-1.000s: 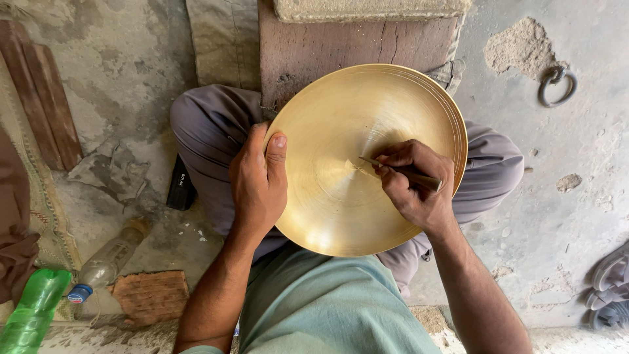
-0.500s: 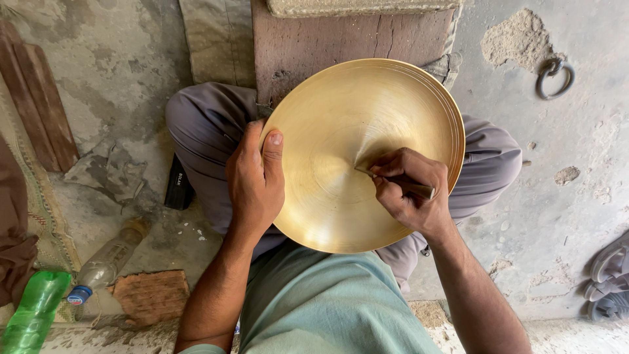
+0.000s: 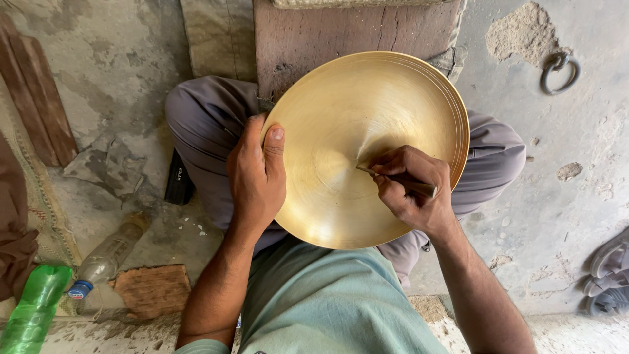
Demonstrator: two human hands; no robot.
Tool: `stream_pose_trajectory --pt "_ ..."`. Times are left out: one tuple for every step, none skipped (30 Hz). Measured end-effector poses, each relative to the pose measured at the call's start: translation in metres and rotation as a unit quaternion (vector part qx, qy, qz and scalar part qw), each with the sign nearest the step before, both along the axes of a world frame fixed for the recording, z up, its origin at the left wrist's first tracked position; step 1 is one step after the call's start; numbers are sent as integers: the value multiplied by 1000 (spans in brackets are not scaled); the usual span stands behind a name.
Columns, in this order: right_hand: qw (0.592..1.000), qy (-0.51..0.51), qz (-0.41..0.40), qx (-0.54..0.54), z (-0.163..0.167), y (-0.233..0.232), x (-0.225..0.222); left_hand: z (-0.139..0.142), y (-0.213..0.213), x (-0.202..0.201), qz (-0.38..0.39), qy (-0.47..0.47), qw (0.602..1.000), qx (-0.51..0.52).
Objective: The person sits cross-legged on the floor with a brass plate on their lap and engraves concentric decorative lines into its surface using a handheld scriber. They first tap a punch with a wooden mallet at the plate's center, then rotate the plate as they scribe circles, briefly flipping it over before continuing.
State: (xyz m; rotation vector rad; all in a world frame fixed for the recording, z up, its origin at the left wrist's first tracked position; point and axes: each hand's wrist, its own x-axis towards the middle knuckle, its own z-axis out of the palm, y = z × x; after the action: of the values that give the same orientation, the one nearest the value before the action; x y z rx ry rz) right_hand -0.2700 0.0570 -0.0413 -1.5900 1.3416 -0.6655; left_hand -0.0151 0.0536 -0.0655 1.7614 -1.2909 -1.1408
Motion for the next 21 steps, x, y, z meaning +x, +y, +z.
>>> stream_pose_trajectory --pt "1000 -14 1 12 0 1 0 0 0 0 -1 -2 1000 -5" --pt "999 -28 2 23 0 3 0 1 0 0 -1 -5 1000 -10" --pt "999 -42 4 33 -1 4 0 1 0 0 -1 -7 1000 -18" --pt "999 -34 12 27 -1 5 0 0 -1 0 0 -6 1000 -20" --pt "999 -26 20 21 -2 6 -1 1 -1 0 1 -6 1000 -20" --pt "999 -19 26 19 -2 7 -1 1 0 0 0 -6 1000 -18" --pt "999 -15 29 8 -3 7 -1 1 0 0 -1 -7 1000 -17" --pt "999 -12 31 -4 -4 8 -2 0 0 0 -2 -10 1000 -17" --pt "999 -9 34 -17 -4 9 -2 0 0 0 -2 -12 1000 -16" --pt "999 -16 35 2 -4 9 -2 0 1 0 -1 -13 1000 -14" --pt "999 -23 37 19 -3 10 -2 0 1 0 0 -14 1000 -12" --pt "998 -30 39 34 -3 11 -2 -1 1 0 2 -16 1000 -13" --pt "998 -28 40 38 -3 11 -3 -1 1 0 1 -17 1000 -20" --pt "998 -27 41 42 -2 11 -3 -2 1 0 0 -19 999 -28" --pt "998 -25 42 47 -2 11 -3 -2 1 0 0 -21 999 -34" --pt "998 -20 47 35 -2 11 -3 -2 1 0 -1 -12 1000 -23" --pt "998 -15 52 24 -2 11 -3 -2 1 0 -2 -4 1000 -12" --pt "998 -10 56 13 -2 11 -3 -2 1 1 -4 5 1000 0" --pt "998 -9 62 26 -2 12 -3 -2 2 1 -5 1 1000 -6" --pt "997 -9 69 37 -1 12 -3 -2 2 1 -5 -4 1000 -13" --pt "996 -8 77 47 -1 13 -3 -2 2 1 -4 -8 1000 -21"
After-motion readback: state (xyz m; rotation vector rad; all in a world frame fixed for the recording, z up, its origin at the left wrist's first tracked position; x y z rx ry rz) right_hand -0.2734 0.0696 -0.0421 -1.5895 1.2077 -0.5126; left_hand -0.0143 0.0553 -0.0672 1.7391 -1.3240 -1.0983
